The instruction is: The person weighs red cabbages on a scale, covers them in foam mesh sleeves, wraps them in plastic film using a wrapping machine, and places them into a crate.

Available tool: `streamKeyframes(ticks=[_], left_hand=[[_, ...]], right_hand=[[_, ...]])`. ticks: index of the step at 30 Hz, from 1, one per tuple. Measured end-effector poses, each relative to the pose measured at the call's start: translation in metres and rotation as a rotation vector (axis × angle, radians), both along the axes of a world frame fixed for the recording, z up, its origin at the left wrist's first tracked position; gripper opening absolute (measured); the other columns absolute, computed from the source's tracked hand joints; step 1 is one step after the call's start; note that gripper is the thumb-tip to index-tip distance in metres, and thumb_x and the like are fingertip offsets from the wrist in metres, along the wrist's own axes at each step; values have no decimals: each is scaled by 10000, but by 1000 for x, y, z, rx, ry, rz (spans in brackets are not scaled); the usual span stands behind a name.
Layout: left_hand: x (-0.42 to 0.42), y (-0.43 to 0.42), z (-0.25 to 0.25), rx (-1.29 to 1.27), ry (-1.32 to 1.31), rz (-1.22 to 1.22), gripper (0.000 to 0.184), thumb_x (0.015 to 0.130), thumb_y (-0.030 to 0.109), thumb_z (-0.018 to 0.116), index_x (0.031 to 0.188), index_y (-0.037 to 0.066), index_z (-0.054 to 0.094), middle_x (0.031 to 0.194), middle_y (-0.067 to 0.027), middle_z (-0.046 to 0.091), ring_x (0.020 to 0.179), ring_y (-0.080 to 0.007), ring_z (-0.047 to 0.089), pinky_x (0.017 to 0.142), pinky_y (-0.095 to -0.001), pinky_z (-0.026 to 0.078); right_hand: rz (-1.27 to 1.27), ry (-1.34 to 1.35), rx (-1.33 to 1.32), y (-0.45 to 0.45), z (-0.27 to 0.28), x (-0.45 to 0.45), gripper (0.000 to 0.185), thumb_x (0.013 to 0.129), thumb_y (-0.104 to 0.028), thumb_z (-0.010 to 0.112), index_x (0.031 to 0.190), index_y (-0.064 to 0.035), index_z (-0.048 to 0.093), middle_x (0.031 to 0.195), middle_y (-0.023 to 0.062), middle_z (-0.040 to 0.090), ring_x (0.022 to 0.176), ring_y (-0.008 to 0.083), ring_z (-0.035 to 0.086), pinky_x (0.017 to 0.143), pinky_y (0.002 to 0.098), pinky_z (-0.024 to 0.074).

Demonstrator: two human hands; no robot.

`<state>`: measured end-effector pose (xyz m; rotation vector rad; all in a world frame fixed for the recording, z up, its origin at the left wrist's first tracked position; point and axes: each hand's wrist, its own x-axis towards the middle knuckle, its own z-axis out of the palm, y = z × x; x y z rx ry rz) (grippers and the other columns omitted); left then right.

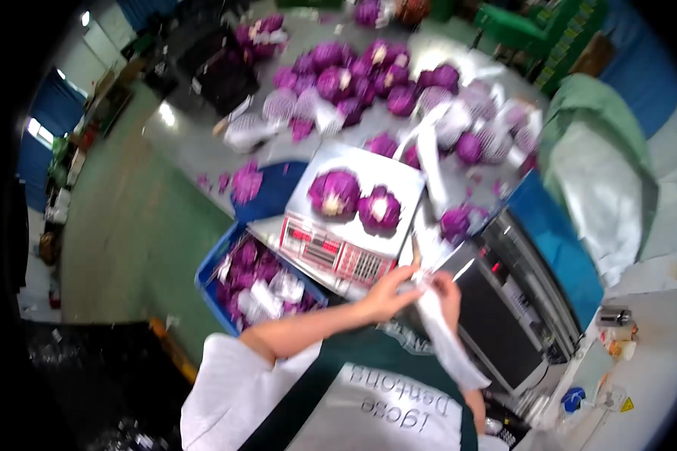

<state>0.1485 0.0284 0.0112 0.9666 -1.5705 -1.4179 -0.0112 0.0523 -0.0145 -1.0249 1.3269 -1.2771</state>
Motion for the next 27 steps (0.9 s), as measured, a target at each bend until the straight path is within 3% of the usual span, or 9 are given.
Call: streamKeyframes(ticks=[10,13,14,16,17,19,22,24,27], left_hand=[[6,-8,6,266,132,-120,229,822,172,705,918,9,575,923,-46,561,833,-99,541,734,-254,446],[5,-3,19,146,198,-55,136,851,125,667,906,24,593,816,12,556,743,-53,496,673,-214,411],[4,-3,19,219,248,-71,125,861,129,656,897,27,592,801,17,555,731,-52,490,669,-214,408],[5,-5,16,365,346,-97,113,880,138,634,879,34,590,772,27,553,707,-49,477,660,-213,401],[8,-12,6,347,299,-94,125,921,156,576,869,42,576,796,24,568,745,-57,515,672,-214,417],[10,-23,1,692,762,-157,146,949,204,542,957,59,551,858,-14,610,819,-120,597,743,-265,486],[12,-49,27,851,1006,-201,309,971,305,476,1132,46,528,1019,-113,635,968,-226,628,899,-376,502],[16,-52,15,952,1046,-348,403,983,354,429,1197,23,513,1100,-149,629,1028,-263,617,939,-411,482],[19,-42,17,1267,1064,-718,553,990,429,359,1301,-21,441,1227,-168,572,1093,-277,585,948,-417,468]], right_hand=[[-218,-118,-156,3,24,19,66,867,-81,621,851,-34,577,835,10,561,732,73,514,657,233,436],[-234,-455,-36,-4,45,12,210,975,-240,456,889,-61,525,782,22,551,675,85,500,655,260,440],[-263,-836,146,-12,11,-4,302,986,-309,412,947,-45,552,819,55,599,713,124,562,691,281,462],[-113,-849,221,-5,38,3,385,981,-364,399,1042,-20,560,915,90,630,817,183,603,775,330,479],[9,-902,283,-4,27,-1,436,978,-393,395,1098,-8,560,962,105,640,873,213,616,824,354,481],[219,-1139,434,3,37,-1,502,973,-425,396,1181,5,549,1024,127,648,938,243,628,877,375,483],[238,-599,629,17,85,12,478,948,-391,473,1208,5,536,1041,122,648,903,223,635,817,357,509],[362,-817,533,15,2,-13,424,923,-325,536,1192,3,536,1032,113,650,867,203,641,765,350,528],[486,-881,17,-20,14,-35,383,932,-296,507,1176,-3,551,1113,156,627,1030,276,611,914,418,476]])
